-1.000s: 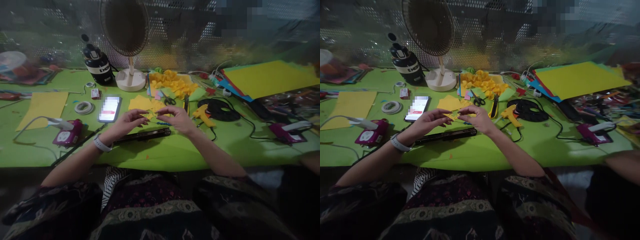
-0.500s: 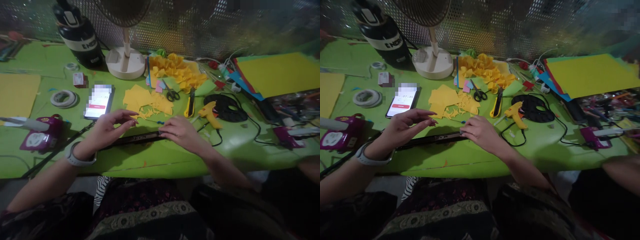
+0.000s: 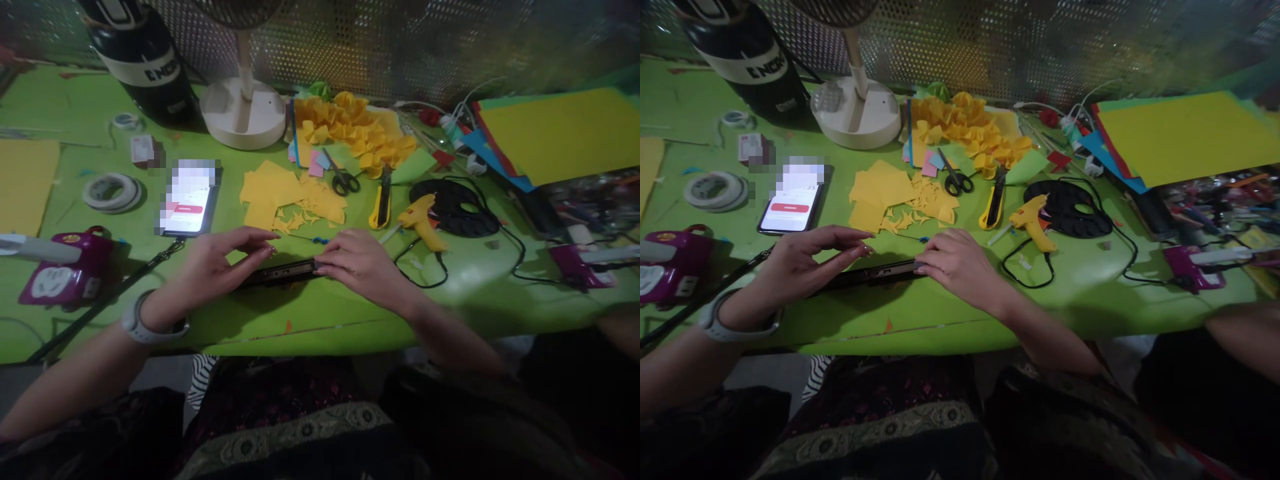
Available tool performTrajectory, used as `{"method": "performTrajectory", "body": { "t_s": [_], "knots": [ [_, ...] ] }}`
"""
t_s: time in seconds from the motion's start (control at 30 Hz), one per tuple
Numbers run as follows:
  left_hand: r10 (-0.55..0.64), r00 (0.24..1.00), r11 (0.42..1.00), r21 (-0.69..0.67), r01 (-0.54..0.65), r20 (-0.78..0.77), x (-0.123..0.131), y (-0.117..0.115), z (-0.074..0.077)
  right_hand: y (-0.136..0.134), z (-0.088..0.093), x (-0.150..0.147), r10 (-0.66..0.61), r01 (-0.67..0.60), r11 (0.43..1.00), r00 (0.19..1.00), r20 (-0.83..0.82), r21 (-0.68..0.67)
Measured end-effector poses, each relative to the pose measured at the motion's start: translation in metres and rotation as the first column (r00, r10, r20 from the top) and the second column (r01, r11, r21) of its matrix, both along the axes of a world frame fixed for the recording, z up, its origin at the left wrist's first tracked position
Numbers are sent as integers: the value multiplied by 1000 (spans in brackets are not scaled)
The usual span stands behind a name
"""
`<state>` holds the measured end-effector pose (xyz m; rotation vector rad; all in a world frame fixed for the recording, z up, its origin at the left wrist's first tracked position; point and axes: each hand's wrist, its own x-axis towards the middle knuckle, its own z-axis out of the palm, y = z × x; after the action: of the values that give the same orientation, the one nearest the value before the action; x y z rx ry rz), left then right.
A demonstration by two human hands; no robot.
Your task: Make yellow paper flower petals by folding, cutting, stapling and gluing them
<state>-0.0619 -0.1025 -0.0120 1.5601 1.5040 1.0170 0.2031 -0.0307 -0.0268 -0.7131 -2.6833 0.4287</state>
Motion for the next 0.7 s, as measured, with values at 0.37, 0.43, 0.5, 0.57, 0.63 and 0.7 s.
{"method": "performTrajectory", "body": {
  "t_s": [0.37, 0.43, 0.5, 0.57, 0.63, 0.7],
  "knots": [
    [-113, 967, 980, 133, 146, -229, -6, -1, -5, 3, -2, -1, 15, -20, 993, 999, -45, -116],
    [-116, 963, 977, 144, 155, -244, -5, -1, -5, 3, -3, -1, 5, -15, 986, 998, -65, -164],
    [-121, 960, 976, 146, 162, -253, -5, -1, -5, 4, -3, -1, 3, -13, 983, 998, -59, -182],
    [-122, 959, 975, 149, 163, -255, -5, -1, -5, 4, -3, -1, 3, -11, 984, 999, -45, -178],
    [-123, 959, 974, 153, 166, -254, -5, -1, -6, 5, -3, -1, 1, -8, 984, 999, -42, -180],
    [-127, 959, 973, 156, 170, -252, -5, -1, -6, 5, -2, -1, 0, -8, 981, 999, -42, -196]
  ]
}}
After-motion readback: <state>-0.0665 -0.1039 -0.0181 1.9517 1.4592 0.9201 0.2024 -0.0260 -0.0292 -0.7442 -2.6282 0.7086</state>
